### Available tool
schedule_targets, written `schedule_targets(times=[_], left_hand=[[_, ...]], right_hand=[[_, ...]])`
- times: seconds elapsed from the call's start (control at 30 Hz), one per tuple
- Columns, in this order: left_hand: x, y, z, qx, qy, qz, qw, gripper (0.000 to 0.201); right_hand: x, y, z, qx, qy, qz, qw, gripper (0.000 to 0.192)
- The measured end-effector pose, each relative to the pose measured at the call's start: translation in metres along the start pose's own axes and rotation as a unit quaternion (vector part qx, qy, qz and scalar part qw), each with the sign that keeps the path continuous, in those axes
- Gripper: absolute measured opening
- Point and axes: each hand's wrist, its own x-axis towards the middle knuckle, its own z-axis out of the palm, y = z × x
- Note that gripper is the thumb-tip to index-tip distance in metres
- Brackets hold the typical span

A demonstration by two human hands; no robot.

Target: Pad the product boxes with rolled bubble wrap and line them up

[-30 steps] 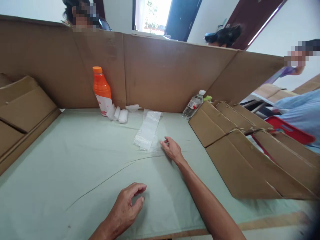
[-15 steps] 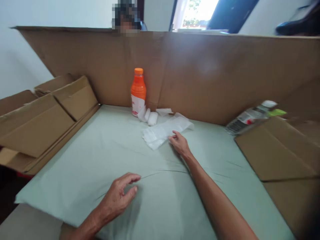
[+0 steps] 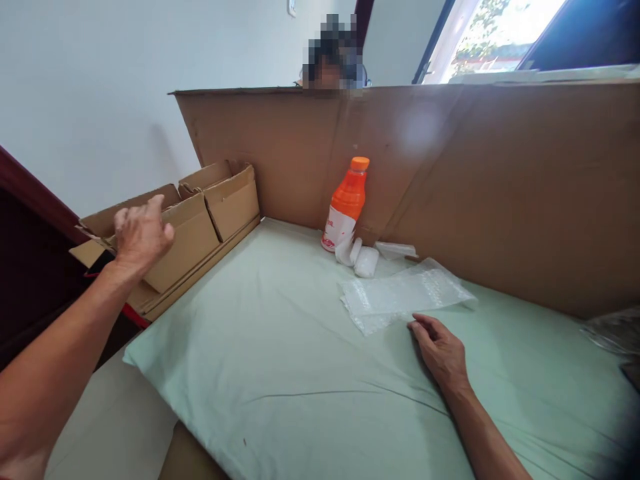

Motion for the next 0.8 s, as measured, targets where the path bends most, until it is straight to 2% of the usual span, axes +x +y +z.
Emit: schedule_targets(times=[0.1, 0.17, 0.23, 0.37, 0.43, 0.57, 0.67, 0.73, 0.8], left_hand=[[-0.003, -0.007, -0.003, 0.014, -0.046, -0.045, 0.998, 0.051], [-0.015, -0.002, -0.008, 0.000, -0.032, -0.055, 0.998, 0.048], [-0.033, 0.007, -0.016, -0.024, -0.023, -0.033, 0.999, 0.044], [-0.082, 0.035, -0.033, -0.114, 0.022, 0.134, 0.984, 0.036], [-0.108, 0.054, -0.039, -0.173, 0.034, 0.232, 0.957, 0.034], [-0.159, 0.094, -0.052, -0.283, -0.018, 0.372, 0.884, 0.037], [-0.190, 0.115, -0.062, -0.327, -0.059, 0.431, 0.839, 0.047], [-0.203, 0.121, -0.069, -0.329, -0.071, 0.444, 0.830, 0.051], [-0.209, 0.120, -0.076, -0.320, -0.061, 0.445, 0.834, 0.056]], right_hand=[[0.000, 0.001, 0.000, -0.001, 0.003, 0.002, 1.000, 0.047], [0.001, 0.000, 0.001, -0.002, 0.001, 0.007, 1.000, 0.047], [0.001, -0.001, 0.001, 0.004, 0.003, 0.008, 1.000, 0.048], [0.000, -0.008, 0.001, 0.031, 0.012, 0.004, 0.999, 0.044], [-0.001, -0.014, 0.001, 0.052, 0.017, 0.004, 0.999, 0.040], [-0.007, -0.023, 0.002, 0.072, 0.019, 0.011, 0.997, 0.034], [-0.008, -0.022, 0.004, 0.087, 0.008, 0.028, 0.996, 0.036], [-0.007, -0.021, 0.003, 0.110, -0.009, 0.042, 0.993, 0.038], [-0.007, -0.021, -0.003, 0.136, -0.025, 0.055, 0.989, 0.039]])
